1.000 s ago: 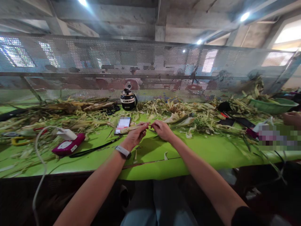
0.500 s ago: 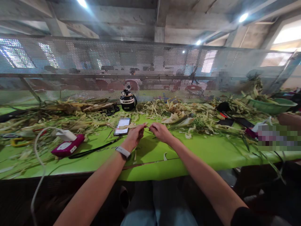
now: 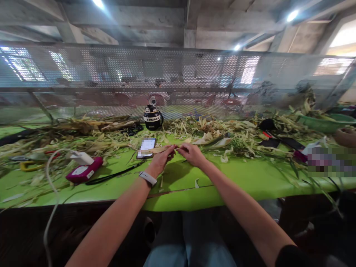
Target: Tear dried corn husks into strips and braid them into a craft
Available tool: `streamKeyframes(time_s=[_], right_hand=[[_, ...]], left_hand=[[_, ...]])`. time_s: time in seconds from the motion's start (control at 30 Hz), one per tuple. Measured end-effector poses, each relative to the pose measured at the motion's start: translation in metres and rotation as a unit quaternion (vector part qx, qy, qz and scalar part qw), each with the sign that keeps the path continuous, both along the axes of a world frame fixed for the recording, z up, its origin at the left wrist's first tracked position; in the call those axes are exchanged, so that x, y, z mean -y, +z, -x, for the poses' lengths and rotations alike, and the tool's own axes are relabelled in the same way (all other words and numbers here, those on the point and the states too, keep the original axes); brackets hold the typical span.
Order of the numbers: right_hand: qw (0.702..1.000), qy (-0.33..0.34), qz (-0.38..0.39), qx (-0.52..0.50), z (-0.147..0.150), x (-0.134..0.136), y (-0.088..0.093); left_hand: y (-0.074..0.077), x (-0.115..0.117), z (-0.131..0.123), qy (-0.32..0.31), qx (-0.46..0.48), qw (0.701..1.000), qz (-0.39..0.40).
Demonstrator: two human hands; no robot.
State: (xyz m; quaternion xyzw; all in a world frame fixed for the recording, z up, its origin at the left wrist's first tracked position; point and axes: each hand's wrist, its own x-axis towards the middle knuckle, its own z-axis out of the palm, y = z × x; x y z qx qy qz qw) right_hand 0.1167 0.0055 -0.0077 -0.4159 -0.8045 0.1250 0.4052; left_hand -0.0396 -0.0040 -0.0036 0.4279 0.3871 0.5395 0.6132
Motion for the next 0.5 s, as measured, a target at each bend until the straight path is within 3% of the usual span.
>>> streamKeyframes(time_s=[0.13, 0.23, 0.4, 0.5], right_hand=[[0.998, -0.051, -0.036, -0.03, -0.01, -0.006, 0.001], [0.996, -0.053, -0.063, -0.045, -0.016, -0.01, 0.002], [0.991, -0.071, -0.102, -0.051, -0.02, -0.012, 0.003], [0.986, -0.077, -0.135, -0.054, -0.022, -0.013, 0.002]], left_hand=[[0.002, -0.002, -0.002, 0.017, 0.034, 0.998, -0.052], [0.006, -0.006, 0.005, 0.061, 0.102, 0.991, -0.066], [0.014, -0.007, 0.021, 0.059, 0.215, 0.975, -0.012], [0.016, -0.005, 0.021, 0.039, 0.171, 0.984, 0.044]])
